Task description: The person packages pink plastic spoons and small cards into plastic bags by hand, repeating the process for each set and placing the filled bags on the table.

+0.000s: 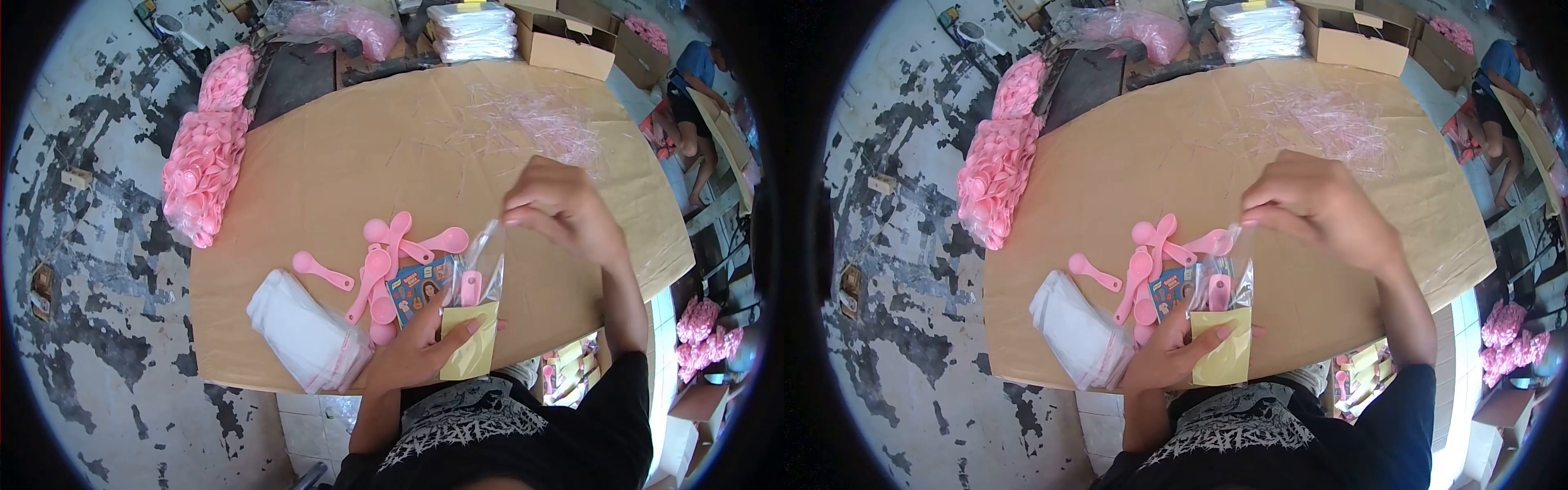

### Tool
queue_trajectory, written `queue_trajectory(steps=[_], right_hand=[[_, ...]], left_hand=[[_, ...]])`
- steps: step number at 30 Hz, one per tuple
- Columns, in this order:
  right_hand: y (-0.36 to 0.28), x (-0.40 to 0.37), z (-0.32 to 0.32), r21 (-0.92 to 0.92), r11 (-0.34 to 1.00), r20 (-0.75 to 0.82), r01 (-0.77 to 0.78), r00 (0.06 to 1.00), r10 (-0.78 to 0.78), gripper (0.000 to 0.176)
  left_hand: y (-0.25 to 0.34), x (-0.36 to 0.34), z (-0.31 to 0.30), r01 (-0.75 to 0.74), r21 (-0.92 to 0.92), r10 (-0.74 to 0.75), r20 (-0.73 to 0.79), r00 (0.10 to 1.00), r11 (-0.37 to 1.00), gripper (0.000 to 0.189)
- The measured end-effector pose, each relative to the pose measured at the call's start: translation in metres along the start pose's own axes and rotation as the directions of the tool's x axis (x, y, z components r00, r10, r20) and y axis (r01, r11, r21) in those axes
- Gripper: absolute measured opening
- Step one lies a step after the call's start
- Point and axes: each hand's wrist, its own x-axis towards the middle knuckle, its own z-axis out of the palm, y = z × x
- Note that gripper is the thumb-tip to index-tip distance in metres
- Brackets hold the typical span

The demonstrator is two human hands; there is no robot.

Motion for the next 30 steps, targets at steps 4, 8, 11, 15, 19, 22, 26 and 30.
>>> queue_trajectory(steps=[4, 8, 11, 15, 19, 22, 26, 30], right_hand=[[0.033, -0.013, -0.036, 0.345, 0.865, 0.192, -0.365, 0.929, 0.316, 0.008], [0.089, -0.02, -0.011, -0.444, 0.867, -0.245, -0.225, 0.962, 0.124, 0.014], [0.06, -0.004, -0.012, -0.201, 0.927, -0.386, -0.316, 0.896, 0.221, 0.022], [-0.006, 0.002, 0.014, 0.348, 0.892, 0.266, -0.289, 0.943, 0.201, 0.026], [-0.024, 0.0, 0.05, 0.386, 0.866, 0.301, -0.319, 0.931, 0.209, 0.027], [-0.015, -0.008, 0.063, 0.516, 0.779, 0.29, -0.356, 0.928, 0.233, 0.025], [-0.024, -0.007, 0.07, 0.584, 0.65, 0.402, -0.487, 0.869, 0.29, 0.022], [-0.023, -0.009, 0.075, 0.632, 0.58, 0.494, -0.514, 0.844, 0.209, 0.021]], left_hand=[[-0.003, -0.003, -0.003, -0.026, 0.024, 0.026, -0.008, 1.0, 0.999, 0.045], [-0.009, -0.004, -0.006, -0.062, 0.024, 0.063, -0.072, 0.995, 0.998, 0.045], [-0.01, -0.001, -0.009, -0.216, 0.062, 0.224, -0.169, 0.96, 0.974, 0.04], [-0.003, -0.001, -0.006, -0.256, 0.092, 0.271, -0.22, 0.937, 0.962, 0.039], [-0.013, -0.01, -0.012, -0.251, -0.061, 0.218, -0.328, 0.919, 0.966, 0.037], [-0.011, -0.015, -0.014, -0.21, -0.051, 0.169, -0.423, 0.89, 0.976, 0.037], [-0.007, -0.002, -0.002, -0.33, -0.027, 0.257, -0.57, 0.781, 0.944, 0.037], [0.007, -0.01, -0.008, -0.296, 0.126, 0.32, -0.476, 0.819, 0.947, 0.038]])
